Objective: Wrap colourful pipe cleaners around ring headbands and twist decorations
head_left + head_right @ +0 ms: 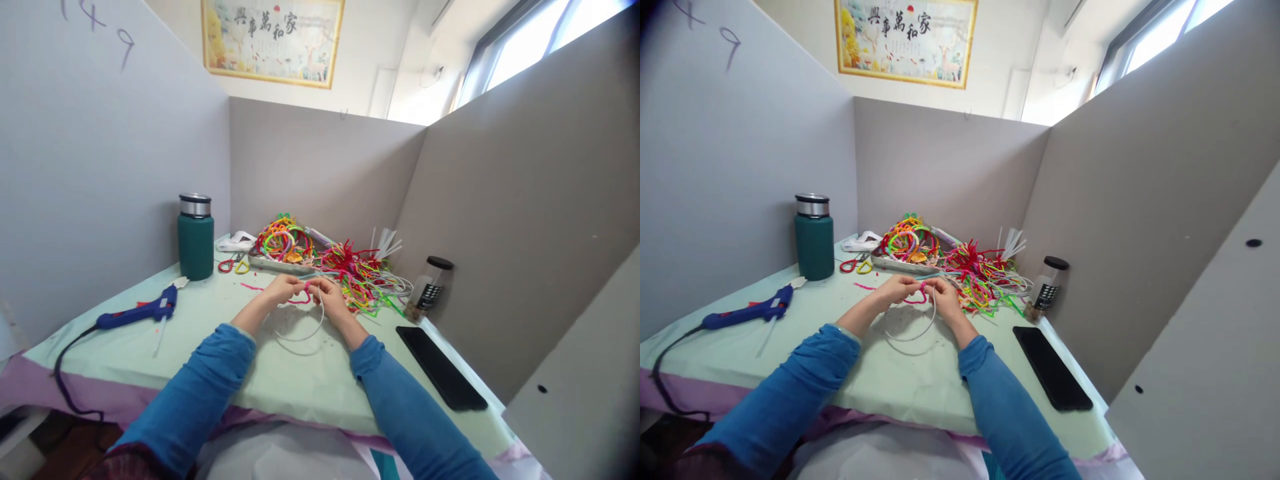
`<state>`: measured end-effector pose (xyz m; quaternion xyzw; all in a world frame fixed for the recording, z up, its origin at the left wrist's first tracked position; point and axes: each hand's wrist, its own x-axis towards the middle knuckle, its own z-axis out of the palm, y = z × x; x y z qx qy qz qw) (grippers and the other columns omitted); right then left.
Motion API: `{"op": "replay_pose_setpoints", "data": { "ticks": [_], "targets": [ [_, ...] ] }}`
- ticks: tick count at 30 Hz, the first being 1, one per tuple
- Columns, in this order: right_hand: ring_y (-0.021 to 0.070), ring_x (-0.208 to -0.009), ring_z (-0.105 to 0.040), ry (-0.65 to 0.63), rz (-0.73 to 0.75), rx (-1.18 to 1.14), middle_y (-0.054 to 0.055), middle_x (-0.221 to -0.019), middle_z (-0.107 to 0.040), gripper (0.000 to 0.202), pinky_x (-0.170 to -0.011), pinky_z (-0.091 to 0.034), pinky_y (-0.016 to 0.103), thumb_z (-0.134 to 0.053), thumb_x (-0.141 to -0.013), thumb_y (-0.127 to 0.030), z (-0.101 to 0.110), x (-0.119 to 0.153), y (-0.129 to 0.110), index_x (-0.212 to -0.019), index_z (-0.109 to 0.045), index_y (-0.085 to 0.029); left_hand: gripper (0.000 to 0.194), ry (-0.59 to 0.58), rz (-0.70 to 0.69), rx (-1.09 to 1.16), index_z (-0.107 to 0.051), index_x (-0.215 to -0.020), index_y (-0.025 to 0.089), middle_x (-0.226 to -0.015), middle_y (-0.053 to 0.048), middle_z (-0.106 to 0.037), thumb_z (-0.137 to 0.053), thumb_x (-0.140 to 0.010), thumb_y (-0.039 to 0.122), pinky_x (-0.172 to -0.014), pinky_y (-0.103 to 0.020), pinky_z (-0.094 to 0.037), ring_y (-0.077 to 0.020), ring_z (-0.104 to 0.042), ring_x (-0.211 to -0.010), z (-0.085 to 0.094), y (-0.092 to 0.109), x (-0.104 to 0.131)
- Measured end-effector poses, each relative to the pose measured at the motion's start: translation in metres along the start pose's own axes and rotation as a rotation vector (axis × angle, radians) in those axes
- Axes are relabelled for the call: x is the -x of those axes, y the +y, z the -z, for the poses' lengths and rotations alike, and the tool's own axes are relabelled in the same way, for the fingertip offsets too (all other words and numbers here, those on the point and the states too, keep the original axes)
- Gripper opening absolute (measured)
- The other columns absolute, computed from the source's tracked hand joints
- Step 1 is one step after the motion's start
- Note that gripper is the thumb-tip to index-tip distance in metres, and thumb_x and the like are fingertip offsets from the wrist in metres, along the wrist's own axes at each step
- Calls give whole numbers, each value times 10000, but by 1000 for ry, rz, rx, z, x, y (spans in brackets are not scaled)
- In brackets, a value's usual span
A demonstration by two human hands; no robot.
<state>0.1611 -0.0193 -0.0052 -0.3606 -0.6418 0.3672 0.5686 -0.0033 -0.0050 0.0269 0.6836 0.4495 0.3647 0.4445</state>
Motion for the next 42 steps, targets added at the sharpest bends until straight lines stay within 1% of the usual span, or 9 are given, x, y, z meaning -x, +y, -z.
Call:
{"op": "replay_pose_setpoints", "data": {
  "ticks": [3,7,10,15,21,25,30,35,42],
  "targets": [
    [106,-504,-416,24,2,11,-23,-591,-522,242,-489,-328,248,-662,-714,-407,0,0,1,-823,-665,-191,492,-42,8,28,-604,-698,139,-563,45,-430,-682,-581,610,-449,-239,-156,-50,-269,-447,0,4,3],
    [106,-510,-405,37,20,11,-14,-602,-524,232,-499,-323,254,-660,-714,-403,-1,0,-1,-798,-683,-188,522,-101,35,123,-571,-689,147,-547,62,-393,-715,-530,623,-440,-243,-104,-36,-215,-422,1,6,6],
    [108,-518,-398,30,-1,-10,-10,-610,-523,245,-502,-317,255,-654,-715,-415,-1,1,-2,-804,-689,-190,530,-119,34,158,-551,-663,151,-553,58,-406,-728,-514,627,-438,-241,-95,-30,-209,-416,1,6,6],
    [110,-532,-397,36,-1,-33,-12,-619,-523,252,-507,-316,251,-654,-707,-413,-2,0,0,-831,-686,-196,529,-94,30,162,-567,-677,146,-573,52,-427,-737,-505,616,-440,-236,-111,-32,-235,-428,1,7,6],
    [108,-535,-408,31,9,-41,-17,-618,-521,233,-514,-326,248,-651,-720,-401,0,-1,5,-816,-667,-190,499,-90,26,129,-580,-689,141,-575,47,-433,-724,-536,593,-441,-240,-122,-37,-253,-436,1,8,8],
    [108,-527,-413,18,-4,-61,-28,-595,-516,230,-514,-331,248,-663,-712,-405,0,0,3,-809,-656,-196,476,-76,30,115,-579,-685,143,-569,46,-436,-722,-539,573,-437,-238,-127,-38,-252,-435,1,8,8],
    [107,-520,-417,38,13,-48,-32,-564,-505,203,-518,-326,252,-668,-712,-383,-1,2,-1,-761,-655,-186,451,-65,26,101,-588,-676,138,-568,42,-447,-722,-544,548,-437,-241,-129,-38,-255,-431,1,8,8],
    [110,-520,-423,42,11,-33,-25,-567,-510,217,-517,-325,256,-662,-712,-384,-1,1,0,-785,-676,-180,443,-51,38,104,-604,-683,130,-549,48,-431,-727,-549,534,-445,-248,-122,-38,-254,-424,0,7,6],
    [109,-524,-412,49,3,-39,-19,-585,-503,254,-510,-319,250,-635,-722,-412,-2,1,0,-807,-681,-177,437,-5,44,99,-615,-716,132,-560,44,-455,-721,-566,529,-447,-241,-118,-39,-259,-430,-1,6,4]
  ]
}}
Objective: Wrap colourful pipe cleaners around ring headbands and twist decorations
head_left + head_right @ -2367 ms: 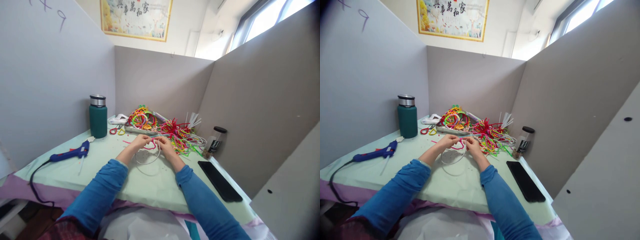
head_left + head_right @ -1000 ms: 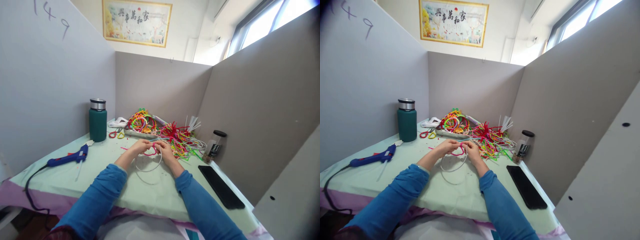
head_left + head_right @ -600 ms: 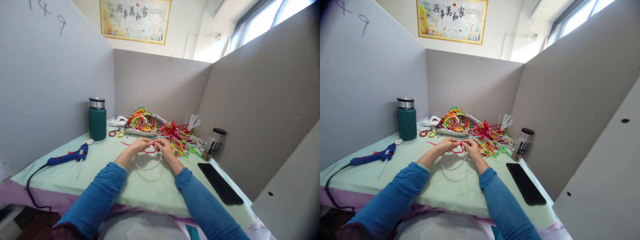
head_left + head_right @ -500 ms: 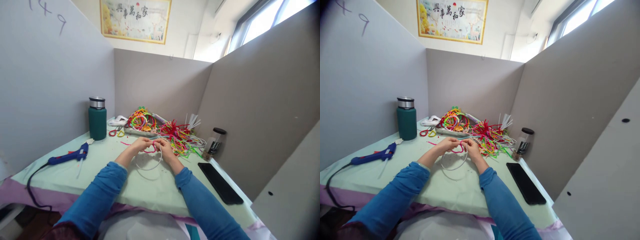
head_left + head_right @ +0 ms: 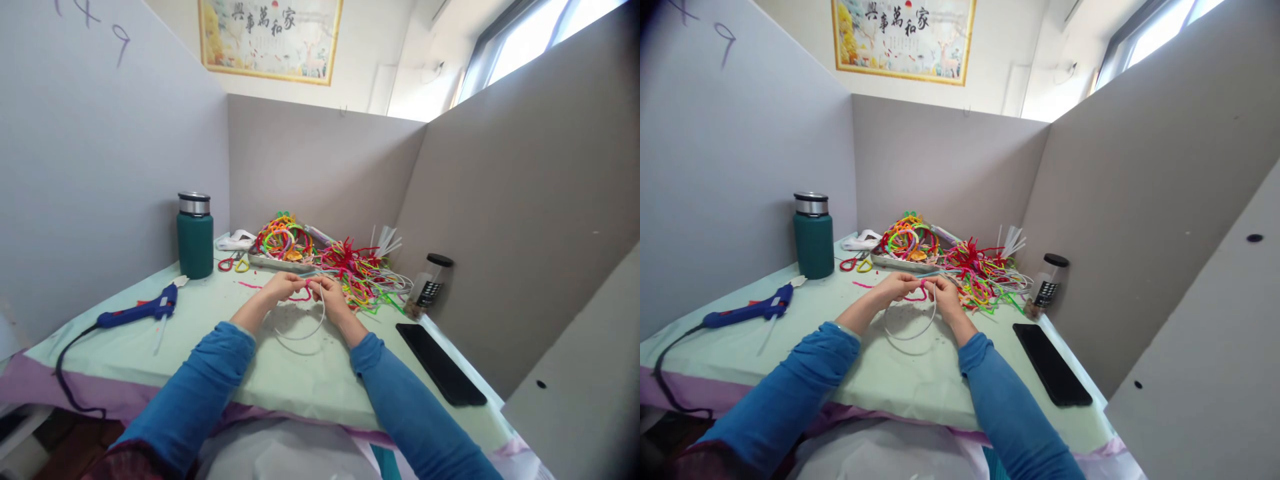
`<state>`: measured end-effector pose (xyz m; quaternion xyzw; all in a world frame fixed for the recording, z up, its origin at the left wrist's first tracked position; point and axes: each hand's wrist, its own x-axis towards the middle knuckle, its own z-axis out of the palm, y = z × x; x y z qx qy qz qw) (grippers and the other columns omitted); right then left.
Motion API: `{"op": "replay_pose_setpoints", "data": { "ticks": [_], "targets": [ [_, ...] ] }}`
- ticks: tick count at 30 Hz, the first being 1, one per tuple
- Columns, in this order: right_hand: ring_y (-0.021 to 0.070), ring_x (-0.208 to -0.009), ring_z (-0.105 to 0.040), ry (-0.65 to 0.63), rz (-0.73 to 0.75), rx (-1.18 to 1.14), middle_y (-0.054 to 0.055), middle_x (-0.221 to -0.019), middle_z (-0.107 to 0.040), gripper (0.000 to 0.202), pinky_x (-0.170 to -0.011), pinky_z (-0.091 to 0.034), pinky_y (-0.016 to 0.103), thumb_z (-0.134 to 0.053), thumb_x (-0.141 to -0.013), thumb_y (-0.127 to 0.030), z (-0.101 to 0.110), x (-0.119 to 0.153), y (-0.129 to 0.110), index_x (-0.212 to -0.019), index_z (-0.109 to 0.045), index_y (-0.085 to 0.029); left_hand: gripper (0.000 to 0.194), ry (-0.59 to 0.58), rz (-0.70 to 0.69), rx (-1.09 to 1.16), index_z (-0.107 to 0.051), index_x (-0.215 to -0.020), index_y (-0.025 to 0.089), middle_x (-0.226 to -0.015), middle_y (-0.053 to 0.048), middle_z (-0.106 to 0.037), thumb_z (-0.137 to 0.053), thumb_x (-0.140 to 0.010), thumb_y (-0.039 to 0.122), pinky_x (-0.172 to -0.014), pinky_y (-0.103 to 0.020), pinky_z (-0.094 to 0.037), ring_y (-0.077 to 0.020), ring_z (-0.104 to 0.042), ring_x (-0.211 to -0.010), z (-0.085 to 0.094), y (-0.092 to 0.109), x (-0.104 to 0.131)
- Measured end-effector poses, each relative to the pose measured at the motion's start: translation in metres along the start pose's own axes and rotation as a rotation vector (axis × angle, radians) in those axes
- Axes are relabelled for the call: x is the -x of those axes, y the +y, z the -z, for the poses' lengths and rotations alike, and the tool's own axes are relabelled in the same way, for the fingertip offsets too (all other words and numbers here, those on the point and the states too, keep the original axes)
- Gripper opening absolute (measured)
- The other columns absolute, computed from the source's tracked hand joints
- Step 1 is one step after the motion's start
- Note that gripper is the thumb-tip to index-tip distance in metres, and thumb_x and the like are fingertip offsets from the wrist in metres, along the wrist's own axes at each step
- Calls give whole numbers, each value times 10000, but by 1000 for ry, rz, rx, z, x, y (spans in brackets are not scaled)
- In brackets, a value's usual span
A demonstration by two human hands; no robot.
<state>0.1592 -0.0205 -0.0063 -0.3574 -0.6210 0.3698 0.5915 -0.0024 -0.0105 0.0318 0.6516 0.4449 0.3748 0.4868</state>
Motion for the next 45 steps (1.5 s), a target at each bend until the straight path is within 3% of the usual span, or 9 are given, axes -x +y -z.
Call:
{"op": "replay_pose_setpoints", "data": {
  "ticks": [18,26,30,34,36,42,45],
  "targets": [
    [104,-545,-391,64,27,-61,-23,-589,-524,203,-519,-307,243,-655,-656,-345,-5,-2,0,-756,-695,-172,418,-16,-22,-1,-577,-667,139,-523,55,-424,-715,-583,524,-438,-240,-98,-34,-226,-411,0,0,0],
    [102,-546,-403,65,12,-57,-30,-597,-503,233,-524,-332,237,-641,-710,-373,-8,-3,3,-820,-683,-172,412,16,-28,46,-585,-666,132,-524,50,-435,-730,-572,507,-437,-238,-101,-32,-232,-411,1,2,0],
    [116,-641,-502,-30,-60,-23,5,-770,-600,319,-579,-395,240,-639,-733,-425,-11,1,-1,-935,-661,-179,419,109,-21,89,-604,-696,131,-509,65,-400,-730,-576,512,-428,-238,-94,-30,-205,-396,3,2,-3],
    [120,-647,-516,-152,-60,79,16,-741,-626,258,-591,-396,240,-651,-720,-396,-9,3,-1,-820,-668,-159,396,169,-31,56,-608,-685,141,-492,66,-394,-715,-598,512,-425,-236,-127,-41,-228,-394,6,-6,-12],
    [122,-635,-518,-103,-69,86,22,-751,-638,254,-572,-395,240,-638,-718,-387,-6,0,1,-826,-668,-160,381,210,-53,-3,-614,-660,143,-481,59,-405,-699,-622,513,-433,-236,-160,-51,-253,-405,8,-10,-15],
    [138,-601,-538,256,30,178,35,-764,-640,255,-531,-407,248,-563,-767,-392,6,-11,6,-863,-632,-166,284,444,-144,-391,-708,-690,143,-572,-17,-593,-623,-740,410,-534,-252,-291,-125,-472,-555,11,-3,-11],
    [130,-549,-530,247,167,297,22,-728,-640,249,-539,-409,254,-487,-855,-383,4,-6,0,-880,-627,-178,293,457,-156,-518,-741,-748,149,-642,-48,-663,-578,-787,389,-587,-258,-333,-158,-548,-635,10,1,-7]
  ]
}}
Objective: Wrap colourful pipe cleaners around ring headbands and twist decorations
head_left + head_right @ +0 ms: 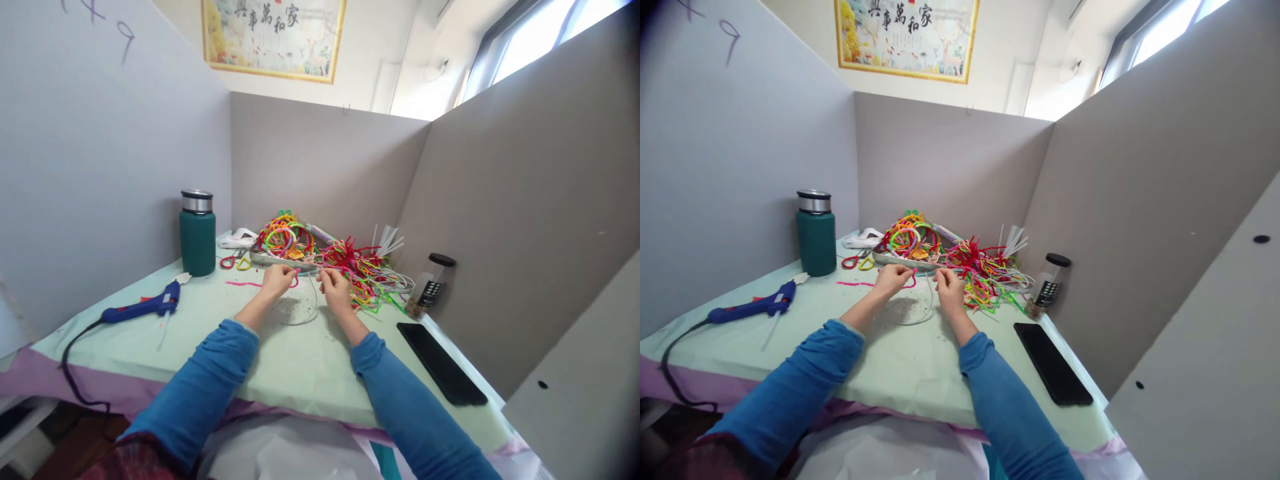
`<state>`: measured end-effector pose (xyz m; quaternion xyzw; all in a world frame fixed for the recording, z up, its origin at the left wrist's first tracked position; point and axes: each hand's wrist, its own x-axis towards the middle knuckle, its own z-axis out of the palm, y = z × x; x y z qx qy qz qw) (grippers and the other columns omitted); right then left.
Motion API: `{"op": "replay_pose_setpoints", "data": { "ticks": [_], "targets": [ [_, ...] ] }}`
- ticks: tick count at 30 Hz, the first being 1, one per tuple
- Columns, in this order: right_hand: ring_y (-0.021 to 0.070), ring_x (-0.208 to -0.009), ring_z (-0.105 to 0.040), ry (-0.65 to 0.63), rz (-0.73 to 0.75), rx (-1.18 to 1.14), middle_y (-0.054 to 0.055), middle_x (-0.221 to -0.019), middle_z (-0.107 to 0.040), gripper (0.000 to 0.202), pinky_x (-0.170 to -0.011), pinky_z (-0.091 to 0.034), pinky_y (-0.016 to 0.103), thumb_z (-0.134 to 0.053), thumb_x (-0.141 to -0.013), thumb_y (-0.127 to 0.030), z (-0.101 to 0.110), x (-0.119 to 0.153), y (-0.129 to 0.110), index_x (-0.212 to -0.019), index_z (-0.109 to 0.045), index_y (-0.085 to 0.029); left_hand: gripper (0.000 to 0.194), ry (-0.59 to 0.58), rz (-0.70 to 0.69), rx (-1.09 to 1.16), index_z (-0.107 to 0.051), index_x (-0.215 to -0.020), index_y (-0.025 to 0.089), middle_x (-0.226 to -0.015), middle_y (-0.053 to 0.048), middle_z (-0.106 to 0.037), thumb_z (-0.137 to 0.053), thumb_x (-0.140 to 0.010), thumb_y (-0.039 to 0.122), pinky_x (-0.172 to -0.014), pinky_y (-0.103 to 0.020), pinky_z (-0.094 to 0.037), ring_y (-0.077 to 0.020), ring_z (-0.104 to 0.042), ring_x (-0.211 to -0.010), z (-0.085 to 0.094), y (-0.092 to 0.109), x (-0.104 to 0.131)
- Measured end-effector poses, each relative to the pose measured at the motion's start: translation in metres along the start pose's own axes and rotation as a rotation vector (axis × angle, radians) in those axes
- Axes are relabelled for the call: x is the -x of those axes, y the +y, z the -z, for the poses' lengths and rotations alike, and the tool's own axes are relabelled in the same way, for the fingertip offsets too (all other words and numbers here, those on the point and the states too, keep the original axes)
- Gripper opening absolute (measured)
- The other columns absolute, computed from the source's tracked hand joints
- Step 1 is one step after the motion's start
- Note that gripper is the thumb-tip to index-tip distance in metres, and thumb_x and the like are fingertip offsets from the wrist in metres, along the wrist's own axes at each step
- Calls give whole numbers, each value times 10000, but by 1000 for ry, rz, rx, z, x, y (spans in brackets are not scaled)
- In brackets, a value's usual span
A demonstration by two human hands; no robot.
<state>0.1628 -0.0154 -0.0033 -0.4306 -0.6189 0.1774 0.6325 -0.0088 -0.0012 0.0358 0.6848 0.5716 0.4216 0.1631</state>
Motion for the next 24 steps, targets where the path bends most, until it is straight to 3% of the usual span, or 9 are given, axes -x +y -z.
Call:
{"op": "replay_pose_setpoints", "data": {
  "ticks": [4,8,14,20,24],
  "targets": [
    [147,-649,-582,-192,268,218,31,-757,-666,211,-660,-438,268,-470,-898,-282,-5,11,-13,-901,-660,-190,304,-22,-48,-62,-757,-795,157,-743,-74,-716,-549,-809,379,-637,-263,-369,-187,-600,-720,-3,-2,-1],
    [197,-924,-584,-320,445,471,75,-983,-687,194,-832,-421,318,-498,-892,-214,-11,18,-17,-954,-680,-193,301,-59,-49,-30,-754,-780,155,-749,-71,-721,-560,-790,385,-630,-257,-377,-190,-604,-732,-8,-8,-5],
    [239,-972,-531,-375,433,682,89,-1021,-679,207,-852,-382,377,-546,-852,-186,-17,21,-15,-1007,-682,-206,309,-84,-4,238,-708,-686,142,-597,-27,-631,-621,-707,437,-523,-238,-322,-137,-503,-580,-16,-17,-8],
    [219,-910,-530,-301,364,486,63,-916,-675,364,-813,-374,351,-442,-737,-7,-13,17,-13,-941,-680,-192,302,-158,132,434,-679,-739,131,-478,45,-442,-658,-662,423,-454,-230,-237,-78,-320,-445,-16,-16,-9],
    [222,-914,-529,-272,392,415,56,-913,-684,302,-827,-355,354,-480,-770,-38,-9,13,-12,-929,-680,-199,320,-184,145,423,-683,-745,126,-495,42,-450,-661,-656,433,-447,-230,-219,-72,-308,-439,-13,-14,-7]
  ]
}}
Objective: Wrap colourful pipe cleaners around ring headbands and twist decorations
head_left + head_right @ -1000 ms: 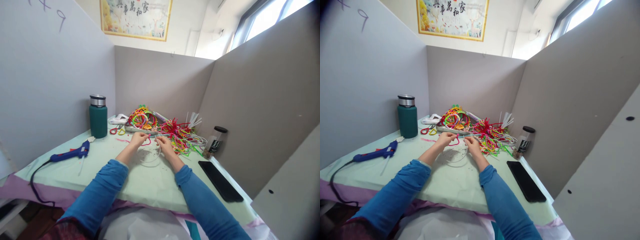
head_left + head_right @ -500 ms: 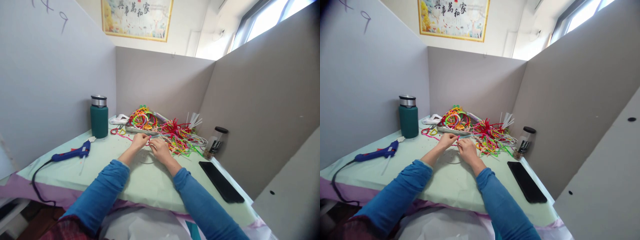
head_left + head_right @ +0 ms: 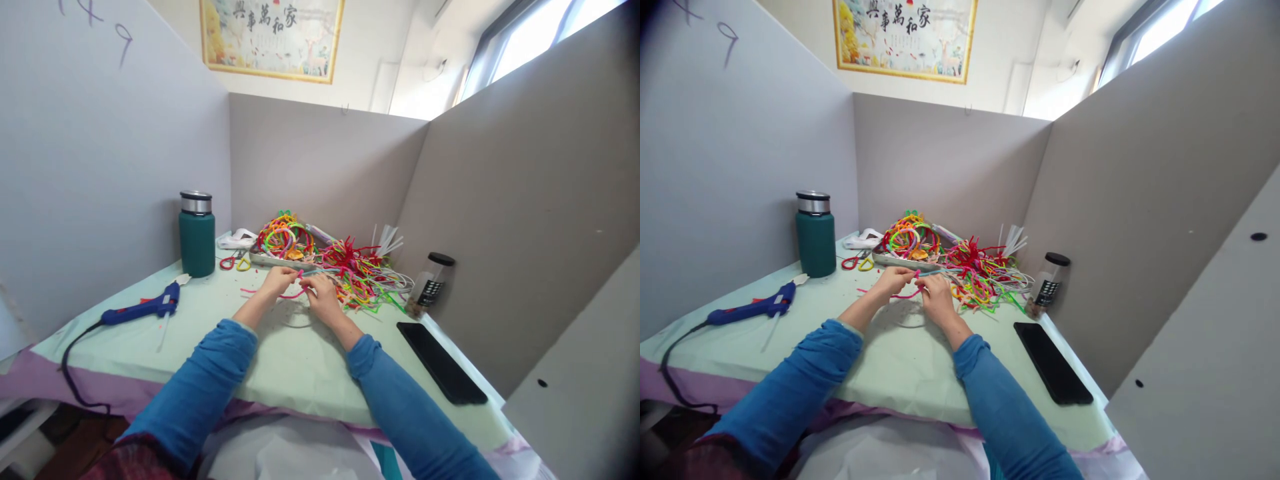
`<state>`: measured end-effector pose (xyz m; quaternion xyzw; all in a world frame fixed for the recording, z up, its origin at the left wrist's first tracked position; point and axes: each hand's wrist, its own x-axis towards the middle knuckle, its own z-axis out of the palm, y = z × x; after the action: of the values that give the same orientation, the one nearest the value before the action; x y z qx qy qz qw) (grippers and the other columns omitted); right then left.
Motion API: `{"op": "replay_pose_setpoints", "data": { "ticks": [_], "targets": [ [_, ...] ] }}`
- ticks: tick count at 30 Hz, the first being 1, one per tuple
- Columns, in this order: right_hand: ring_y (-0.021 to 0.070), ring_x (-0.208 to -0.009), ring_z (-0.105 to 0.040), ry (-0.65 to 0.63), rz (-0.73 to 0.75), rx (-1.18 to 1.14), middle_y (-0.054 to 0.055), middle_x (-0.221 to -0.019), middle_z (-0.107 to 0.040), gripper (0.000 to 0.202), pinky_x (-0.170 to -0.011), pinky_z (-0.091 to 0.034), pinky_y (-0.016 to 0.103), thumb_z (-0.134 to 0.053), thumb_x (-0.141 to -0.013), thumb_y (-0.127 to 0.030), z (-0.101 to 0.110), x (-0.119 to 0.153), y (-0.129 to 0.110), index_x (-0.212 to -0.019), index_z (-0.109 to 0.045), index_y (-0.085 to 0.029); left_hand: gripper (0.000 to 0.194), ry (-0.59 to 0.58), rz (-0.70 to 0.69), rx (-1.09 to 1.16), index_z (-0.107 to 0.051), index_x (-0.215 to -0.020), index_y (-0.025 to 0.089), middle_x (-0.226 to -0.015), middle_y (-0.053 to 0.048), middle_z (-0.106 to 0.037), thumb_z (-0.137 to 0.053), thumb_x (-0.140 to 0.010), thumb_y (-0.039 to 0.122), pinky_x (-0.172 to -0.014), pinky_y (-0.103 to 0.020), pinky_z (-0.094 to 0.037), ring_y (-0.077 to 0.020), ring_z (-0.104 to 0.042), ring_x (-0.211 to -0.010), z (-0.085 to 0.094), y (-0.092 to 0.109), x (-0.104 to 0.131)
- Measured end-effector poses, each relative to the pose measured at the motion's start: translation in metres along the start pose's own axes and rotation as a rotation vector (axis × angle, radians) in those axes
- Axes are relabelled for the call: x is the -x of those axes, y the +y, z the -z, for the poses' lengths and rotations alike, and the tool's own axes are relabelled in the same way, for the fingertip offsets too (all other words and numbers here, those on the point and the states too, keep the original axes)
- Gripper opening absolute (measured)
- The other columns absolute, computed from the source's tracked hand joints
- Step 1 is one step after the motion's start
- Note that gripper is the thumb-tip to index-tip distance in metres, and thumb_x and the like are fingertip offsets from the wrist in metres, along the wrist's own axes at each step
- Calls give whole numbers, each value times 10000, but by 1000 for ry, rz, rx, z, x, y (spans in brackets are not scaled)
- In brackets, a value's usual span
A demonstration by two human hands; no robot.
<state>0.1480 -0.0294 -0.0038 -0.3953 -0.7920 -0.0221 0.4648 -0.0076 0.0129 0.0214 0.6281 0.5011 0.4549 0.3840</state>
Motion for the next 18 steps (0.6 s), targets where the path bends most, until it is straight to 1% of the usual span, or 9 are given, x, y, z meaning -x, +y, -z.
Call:
{"op": "replay_pose_setpoints", "data": {
  "ticks": [4,8,11,14,16,18],
  "targets": [
    [213,-882,-534,51,29,-11,53,-904,-696,169,-830,-340,357,-545,-857,-166,3,-1,2,-916,-695,-215,322,-32,-44,-45,-699,-723,121,-510,26,-489,-644,-658,431,-475,-230,-245,-79,-330,-463,1,1,3],
    [206,-890,-536,56,58,-30,58,-920,-686,175,-833,-346,355,-544,-895,-267,7,-2,2,-937,-711,-234,328,-105,-98,-42,-726,-750,110,-563,5,-557,-654,-621,403,-534,-237,-293,-101,-395,-543,1,1,5],
    [205,-901,-540,54,43,-75,61,-916,-668,177,-837,-364,351,-550,-889,-281,10,-3,1,-924,-719,-244,304,-170,-81,-62,-728,-715,113,-538,9,-547,-666,-591,383,-544,-245,-286,-110,-394,-556,1,2,8],
    [193,-855,-556,45,11,-193,57,-880,-649,158,-800,-400,331,-569,-858,-257,14,-5,1,-864,-725,-239,248,-271,-72,-96,-712,-642,124,-514,11,-529,-667,-586,362,-536,-244,-269,-107,-385,-543,2,6,13],
    [185,-811,-566,47,-39,-297,54,-846,-646,148,-756,-421,314,-576,-830,-244,16,-7,2,-813,-722,-229,228,-340,-63,-98,-713,-647,128,-551,-1,-559,-661,-592,343,-545,-242,-289,-112,-414,-561,2,9,17],
    [182,-777,-574,51,-124,-391,49,-813,-654,143,-722,-433,303,-576,-803,-247,17,-8,4,-779,-714,-218,232,-370,-34,-108,-717,-666,130,-563,-5,-561,-659,-594,342,-545,-243,-299,-116,-421,-565,1,11,20]
  ]
}}
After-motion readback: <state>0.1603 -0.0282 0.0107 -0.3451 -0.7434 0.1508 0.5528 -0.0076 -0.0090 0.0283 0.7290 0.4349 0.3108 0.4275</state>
